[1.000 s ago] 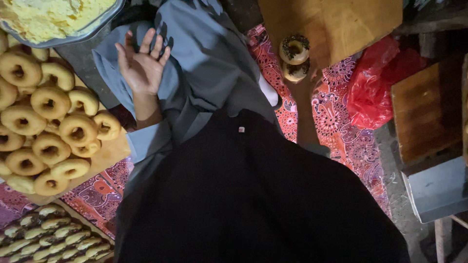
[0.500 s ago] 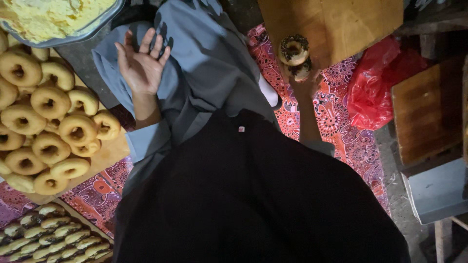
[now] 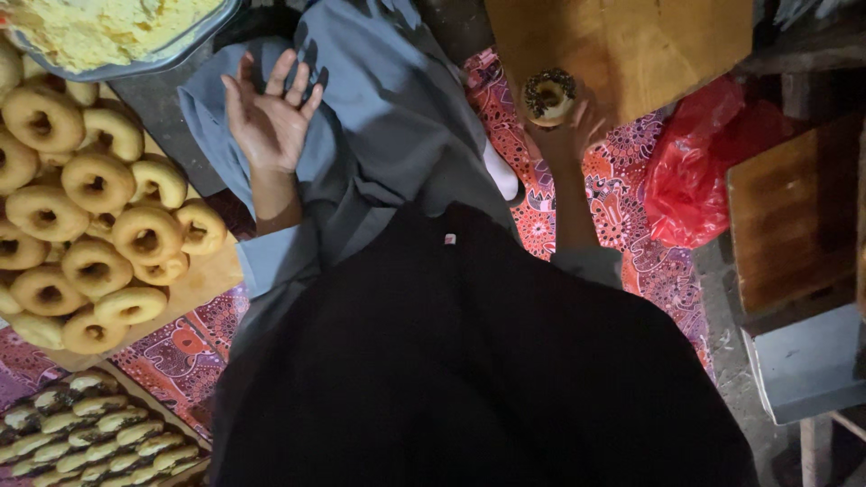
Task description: The person sits on the floor and repeatedly picks up ring-shaped donuts, fills their centers with a yellow paste, and then dips them into a dark topping. The finished donuts are stacked in a row on a wooden board.
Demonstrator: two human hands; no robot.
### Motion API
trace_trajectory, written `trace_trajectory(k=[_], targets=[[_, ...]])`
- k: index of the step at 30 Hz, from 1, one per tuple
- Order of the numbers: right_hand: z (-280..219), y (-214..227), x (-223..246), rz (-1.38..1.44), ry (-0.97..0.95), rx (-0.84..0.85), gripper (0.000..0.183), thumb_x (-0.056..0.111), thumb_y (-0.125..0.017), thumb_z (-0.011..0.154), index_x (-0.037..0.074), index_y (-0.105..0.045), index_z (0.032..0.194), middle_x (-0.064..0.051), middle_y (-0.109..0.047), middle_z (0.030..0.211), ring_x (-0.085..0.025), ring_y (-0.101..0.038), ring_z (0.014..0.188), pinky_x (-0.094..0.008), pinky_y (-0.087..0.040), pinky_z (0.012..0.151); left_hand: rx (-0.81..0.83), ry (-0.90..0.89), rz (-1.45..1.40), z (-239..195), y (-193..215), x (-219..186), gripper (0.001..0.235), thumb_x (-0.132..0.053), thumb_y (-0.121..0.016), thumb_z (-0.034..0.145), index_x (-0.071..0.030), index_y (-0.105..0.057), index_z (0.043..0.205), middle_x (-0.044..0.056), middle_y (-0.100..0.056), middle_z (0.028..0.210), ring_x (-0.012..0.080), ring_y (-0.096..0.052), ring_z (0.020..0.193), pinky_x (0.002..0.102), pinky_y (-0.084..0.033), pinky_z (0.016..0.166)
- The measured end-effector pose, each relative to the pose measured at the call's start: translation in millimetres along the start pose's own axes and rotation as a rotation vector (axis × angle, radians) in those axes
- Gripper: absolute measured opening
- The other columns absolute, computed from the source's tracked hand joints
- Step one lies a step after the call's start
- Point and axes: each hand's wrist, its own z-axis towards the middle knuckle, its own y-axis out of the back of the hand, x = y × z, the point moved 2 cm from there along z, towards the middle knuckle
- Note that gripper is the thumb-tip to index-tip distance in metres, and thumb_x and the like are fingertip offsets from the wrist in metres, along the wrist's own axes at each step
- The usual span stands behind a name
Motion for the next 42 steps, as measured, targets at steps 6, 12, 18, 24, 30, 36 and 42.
trace_trajectory(k=[6,12,18,24,30,36,42], targets=[[-6.0,29.7,29.3,0.046,0.099,-0.090,0.127,0.067,-0.091,0.073,0.021,-0.013,0.163,-0.016,-0.022,0.167,-0.060,-0.015,0.140,-0.077,-0.004,0.111,0.025,0.003,-0.030,-0.9,3.3,0.5,0.045,-0.056,-0.050,0.107,-0.029,-0.054,0.142,0.015,-0.061,0.146,0.0319,-0.061,0.134,0.052,-0.048,0.109],[9.0,20.3,19.4,0.267,0.207,-0.163,0.130,0.064,-0.093,0.076,0.014,-0.016,0.167,-0.014,-0.030,0.167,-0.045,-0.031,0.154,-0.064,-0.024,0.128,0.047,-0.026,-0.087,-3.6,8.6,2.2,0.043,-0.056,-0.048,0.107,-0.030,-0.054,0.142,0.016,-0.060,0.150,0.0329,-0.061,0.133,0.055,-0.049,0.113],[11.2,30.2,15.4,0.220,0.265,-0.187,0.122,0.059,-0.091,0.078,0.013,-0.020,0.165,-0.014,-0.033,0.164,-0.043,-0.035,0.150,-0.061,-0.028,0.125,-0.009,-0.184,-0.147,-14.5,18.5,14.7,0.042,-0.046,-0.054,0.106,-0.026,-0.052,0.142,0.019,-0.062,0.139,0.0360,-0.064,0.128,0.053,-0.054,0.111],[17.6,68.1,80.8,0.138,0.421,-0.120,0.114,0.053,-0.089,0.080,0.011,-0.023,0.163,-0.015,-0.036,0.162,-0.042,-0.039,0.147,-0.058,-0.033,0.123,-0.467,-0.733,-0.177,-115.8,124.1,10.2,0.018,-0.021,-0.065,0.107,-0.008,-0.057,0.116,0.017,-0.066,0.107,0.0279,-0.066,0.093,0.038,-0.056,0.082],[28.9,81.3,139.6,0.076,0.531,-0.092,0.106,0.048,-0.087,0.083,0.010,-0.027,0.161,-0.015,-0.039,0.159,-0.040,-0.042,0.144,-0.056,-0.037,0.120,-1.732,-0.927,0.867,-237.5,214.4,-54.6,0.035,-0.032,-0.075,0.092,-0.003,-0.059,0.105,0.014,-0.066,0.100,0.0246,-0.065,0.091,0.041,-0.055,0.084],[42.5,80.3,196.2,0.061,0.641,-0.073,0.098,0.042,-0.085,0.085,0.009,-0.030,0.159,-0.015,-0.041,0.156,-0.038,-0.046,0.140,-0.053,-0.041,0.118,-2.128,-0.107,1.126,-220.6,189.8,-111.1,0.070,-0.039,-0.091,0.069,-0.003,-0.054,0.117,0.024,-0.043,0.127,0.0476,-0.043,0.114,0.064,-0.041,0.085],[36.7,84.9,231.8,0.066,0.690,-0.078,0.090,0.037,-0.083,0.087,0.007,-0.034,0.157,-0.016,-0.044,0.153,-0.036,-0.050,0.137,-0.050,-0.045,0.115,-2.031,-1.014,1.058,-282.1,238.0,-176.1,0.045,-0.020,-0.078,0.081,0.002,-0.055,0.112,0.020,-0.062,0.106,0.0340,-0.060,0.100,0.050,-0.051,0.091]])
